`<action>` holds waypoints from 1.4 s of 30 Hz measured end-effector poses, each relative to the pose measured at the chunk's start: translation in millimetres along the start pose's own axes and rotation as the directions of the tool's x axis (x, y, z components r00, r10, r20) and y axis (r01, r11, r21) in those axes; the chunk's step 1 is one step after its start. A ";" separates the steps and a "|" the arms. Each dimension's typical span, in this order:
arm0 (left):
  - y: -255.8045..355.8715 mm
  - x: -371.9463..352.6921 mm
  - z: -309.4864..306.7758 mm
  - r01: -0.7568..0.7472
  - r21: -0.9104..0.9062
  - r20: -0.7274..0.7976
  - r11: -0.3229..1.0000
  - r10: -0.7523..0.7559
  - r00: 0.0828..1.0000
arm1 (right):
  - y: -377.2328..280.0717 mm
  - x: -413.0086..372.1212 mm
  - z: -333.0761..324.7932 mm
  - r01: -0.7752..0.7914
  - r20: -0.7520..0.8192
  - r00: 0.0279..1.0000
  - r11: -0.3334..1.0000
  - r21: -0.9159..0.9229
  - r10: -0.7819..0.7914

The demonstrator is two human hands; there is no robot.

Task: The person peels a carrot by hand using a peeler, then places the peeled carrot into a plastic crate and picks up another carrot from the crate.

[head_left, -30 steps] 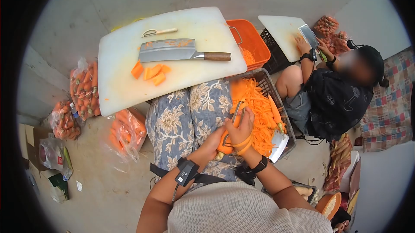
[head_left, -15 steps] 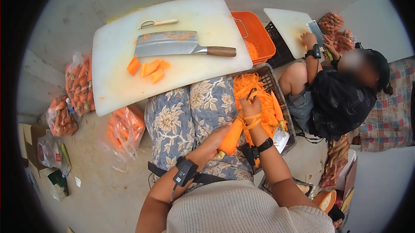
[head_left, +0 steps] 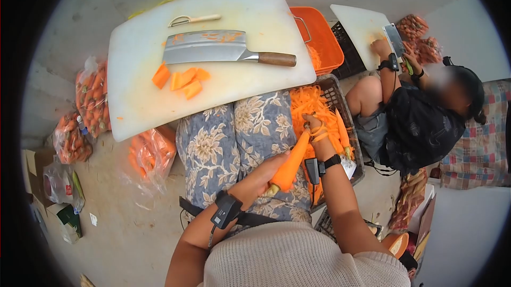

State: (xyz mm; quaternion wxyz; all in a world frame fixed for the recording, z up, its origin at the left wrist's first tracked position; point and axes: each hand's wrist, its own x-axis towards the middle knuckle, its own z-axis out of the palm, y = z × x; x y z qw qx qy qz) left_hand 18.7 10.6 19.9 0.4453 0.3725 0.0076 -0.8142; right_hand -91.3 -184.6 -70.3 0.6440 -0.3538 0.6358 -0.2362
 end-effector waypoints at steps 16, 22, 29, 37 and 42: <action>-9.8 -0.9 -11.5 -0.053 -0.102 0.130 0.993 0.066 0.989 | 62.8 1.0 -68.1 -0.379 0.265 0.922 0.799 0.466 0.283; -13.4 2.9 -14.1 -0.079 -0.293 0.135 0.953 0.123 0.983 | 34.8 -63.7 -45.3 -0.146 0.164 0.984 0.839 0.525 0.068; -17.9 3.2 -13.5 -0.120 -0.209 0.115 0.970 0.147 0.982 | -0.3 -153.5 10.1 0.601 0.136 0.787 0.798 0.053 -0.602; -21.8 4.5 -3.8 -0.208 -0.183 -0.004 0.961 0.211 0.978 | 13.9 -157.8 31.3 0.816 0.337 0.418 0.186 -0.547 -0.843; -15.8 6.1 -1.5 -0.204 -0.108 0.016 0.973 0.207 0.978 | 11.1 -146.8 32.0 0.783 0.279 0.495 0.283 -0.555 -0.823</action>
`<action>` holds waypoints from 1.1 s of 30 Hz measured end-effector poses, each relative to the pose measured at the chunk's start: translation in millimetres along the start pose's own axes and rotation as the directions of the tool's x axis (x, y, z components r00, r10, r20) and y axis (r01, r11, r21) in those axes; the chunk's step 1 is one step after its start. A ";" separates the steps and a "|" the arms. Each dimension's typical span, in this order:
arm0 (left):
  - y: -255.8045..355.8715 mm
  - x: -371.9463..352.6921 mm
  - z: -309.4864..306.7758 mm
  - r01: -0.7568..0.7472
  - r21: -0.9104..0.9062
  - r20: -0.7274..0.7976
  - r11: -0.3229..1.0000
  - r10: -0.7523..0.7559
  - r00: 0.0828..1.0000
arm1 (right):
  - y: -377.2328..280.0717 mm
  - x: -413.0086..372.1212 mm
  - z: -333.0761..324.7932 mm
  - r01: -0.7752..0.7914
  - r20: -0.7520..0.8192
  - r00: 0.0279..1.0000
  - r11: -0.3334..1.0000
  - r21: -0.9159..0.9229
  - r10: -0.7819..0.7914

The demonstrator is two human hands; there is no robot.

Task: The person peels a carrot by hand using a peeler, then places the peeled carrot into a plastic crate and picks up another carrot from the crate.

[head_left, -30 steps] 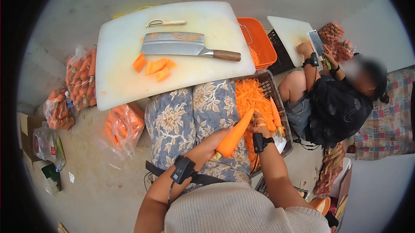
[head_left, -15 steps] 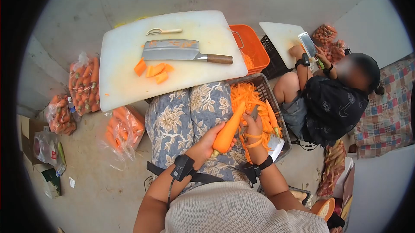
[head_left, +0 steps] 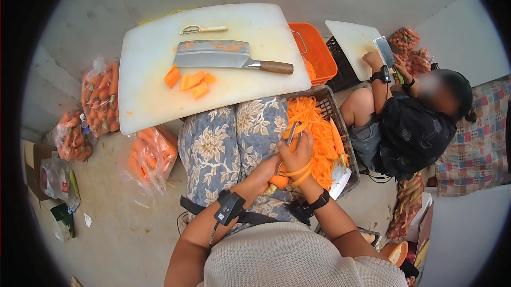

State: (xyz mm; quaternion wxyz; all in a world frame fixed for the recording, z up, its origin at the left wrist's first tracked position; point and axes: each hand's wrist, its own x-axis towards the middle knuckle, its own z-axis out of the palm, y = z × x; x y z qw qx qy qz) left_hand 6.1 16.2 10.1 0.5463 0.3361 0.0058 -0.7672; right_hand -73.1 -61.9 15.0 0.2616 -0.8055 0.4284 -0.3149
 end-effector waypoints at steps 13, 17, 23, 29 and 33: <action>9.5 3.1 -2.5 0.101 0.049 -0.013 0.994 -0.100 0.995 | 13.2 22.8 10.7 -0.062 0.035 0.997 0.998 0.004 0.062; 5.0 4.3 -5.0 0.127 0.050 -0.021 0.991 -0.126 0.992 | 33.6 39.5 12.5 -0.225 0.035 0.974 0.974 0.026 0.224; 11.0 -0.8 0.9 0.123 0.071 -0.004 0.990 -0.123 0.992 | 101.9 59.1 26.6 -0.447 0.107 0.893 0.888 0.104 0.437; 12.3 -1.4 0.1 0.141 0.065 -0.004 0.988 -0.141 0.990 | 94.7 72.2 20.1 -0.625 0.244 0.777 0.667 0.405 0.580; 11.9 -1.1 -2.5 0.163 0.081 0.004 0.983 -0.164 0.986 | 108.3 81.7 25.4 -0.848 0.325 0.448 0.280 0.450 0.833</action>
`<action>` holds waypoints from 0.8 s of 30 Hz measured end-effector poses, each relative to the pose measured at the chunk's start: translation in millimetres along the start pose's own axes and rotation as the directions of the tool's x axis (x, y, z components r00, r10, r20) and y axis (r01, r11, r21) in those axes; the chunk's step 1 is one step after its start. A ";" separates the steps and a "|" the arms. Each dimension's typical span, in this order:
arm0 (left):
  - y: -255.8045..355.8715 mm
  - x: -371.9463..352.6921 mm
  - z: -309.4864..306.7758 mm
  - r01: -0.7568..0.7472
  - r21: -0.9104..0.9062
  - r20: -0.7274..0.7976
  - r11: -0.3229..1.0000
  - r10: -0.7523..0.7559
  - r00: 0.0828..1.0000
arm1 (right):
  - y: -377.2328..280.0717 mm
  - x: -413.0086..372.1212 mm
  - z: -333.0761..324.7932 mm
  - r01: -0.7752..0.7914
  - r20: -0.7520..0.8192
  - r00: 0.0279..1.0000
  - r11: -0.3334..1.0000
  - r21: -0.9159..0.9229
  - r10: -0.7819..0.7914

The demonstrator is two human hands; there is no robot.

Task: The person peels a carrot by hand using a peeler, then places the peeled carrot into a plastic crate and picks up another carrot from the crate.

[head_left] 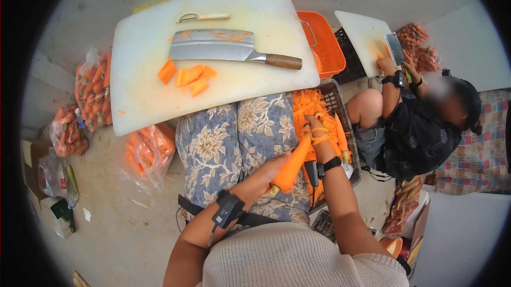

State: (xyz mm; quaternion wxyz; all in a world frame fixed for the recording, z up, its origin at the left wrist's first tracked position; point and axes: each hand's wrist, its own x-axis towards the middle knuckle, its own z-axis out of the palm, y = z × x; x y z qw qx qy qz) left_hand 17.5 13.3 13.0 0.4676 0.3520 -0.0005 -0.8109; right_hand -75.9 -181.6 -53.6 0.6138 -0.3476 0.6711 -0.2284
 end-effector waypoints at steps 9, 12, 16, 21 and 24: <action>-2.1 -4.6 0.2 -0.023 0.031 0.000 0.999 0.023 1.000 | 34.1 46.0 -46.8 -0.280 0.341 0.916 0.946 0.166 0.212; -3.2 -1.8 -9.7 -0.035 -0.032 0.049 0.999 0.037 0.998 | 60.7 55.0 -55.4 -0.321 0.067 0.946 0.896 0.307 0.316; -10.7 3.0 -9.4 -0.032 -0.287 0.073 0.957 0.055 0.996 | 60.2 -2.4 -58.0 -0.058 0.000 0.998 0.986 0.154 0.058; -13.7 5.8 -3.0 -0.087 -0.298 0.117 0.951 0.127 0.985 | 50.6 -54.7 -56.3 0.263 0.134 0.944 0.934 0.244 -0.301; -14.4 4.4 -1.2 -0.109 -0.240 0.101 0.965 0.137 0.985 | 20.5 -118.3 -33.8 0.428 0.126 0.872 0.862 0.271 -0.473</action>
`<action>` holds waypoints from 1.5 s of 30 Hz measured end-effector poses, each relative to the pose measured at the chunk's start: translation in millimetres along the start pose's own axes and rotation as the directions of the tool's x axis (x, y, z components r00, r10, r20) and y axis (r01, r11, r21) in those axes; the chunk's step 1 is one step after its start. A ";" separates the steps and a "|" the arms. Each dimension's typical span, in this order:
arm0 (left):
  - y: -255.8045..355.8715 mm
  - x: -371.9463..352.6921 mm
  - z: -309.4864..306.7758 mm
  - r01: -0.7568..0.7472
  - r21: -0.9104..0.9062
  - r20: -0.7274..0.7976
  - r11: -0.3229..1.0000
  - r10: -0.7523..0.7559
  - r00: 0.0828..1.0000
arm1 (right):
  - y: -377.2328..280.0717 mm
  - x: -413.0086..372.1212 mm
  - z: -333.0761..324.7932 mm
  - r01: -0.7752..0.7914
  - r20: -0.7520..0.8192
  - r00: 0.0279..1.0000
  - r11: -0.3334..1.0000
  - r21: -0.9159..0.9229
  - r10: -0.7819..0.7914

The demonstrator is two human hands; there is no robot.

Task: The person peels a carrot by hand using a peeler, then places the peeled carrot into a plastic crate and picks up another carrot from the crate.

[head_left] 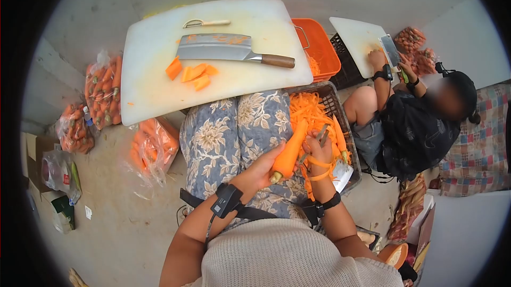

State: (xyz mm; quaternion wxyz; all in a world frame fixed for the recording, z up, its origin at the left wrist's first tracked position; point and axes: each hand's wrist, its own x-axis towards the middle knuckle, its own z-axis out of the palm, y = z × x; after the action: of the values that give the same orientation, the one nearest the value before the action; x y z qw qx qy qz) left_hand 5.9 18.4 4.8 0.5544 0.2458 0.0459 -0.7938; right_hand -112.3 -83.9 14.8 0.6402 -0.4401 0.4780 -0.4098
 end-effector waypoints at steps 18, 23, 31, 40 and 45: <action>-4.6 3.5 17.1 -0.112 0.193 -0.087 0.975 0.130 0.988 | 2.5 -9.6 30.9 0.538 0.345 0.843 0.635 -0.555 -0.413; -0.7 5.1 19.4 -0.096 0.144 -0.144 0.985 0.117 0.983 | 0.1 -2.7 34.0 0.582 0.399 0.812 0.543 -0.605 -0.425; 2.0 5.6 17.0 -0.090 0.150 -0.124 0.985 0.109 0.986 | -5.9 1.0 38.4 0.520 0.393 0.854 0.574 -0.633 -0.341; 2.7 4.1 18.2 -0.098 0.192 -0.113 0.976 0.121 0.986 | 1.9 9.7 35.4 0.523 0.378 0.852 0.573 -0.631 -0.362; 2.3 1.8 20.9 -0.097 0.192 -0.102 0.977 0.119 0.988 | 7.0 13.4 32.6 0.455 0.327 0.890 0.625 -0.634 -0.317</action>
State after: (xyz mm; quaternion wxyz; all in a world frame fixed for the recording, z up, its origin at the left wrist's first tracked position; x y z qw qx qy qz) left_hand 0.4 8.7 22.8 0.5678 0.3432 -0.0108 -0.7481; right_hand -77.1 -89.1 9.9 0.3645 -0.7758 0.4289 -0.2853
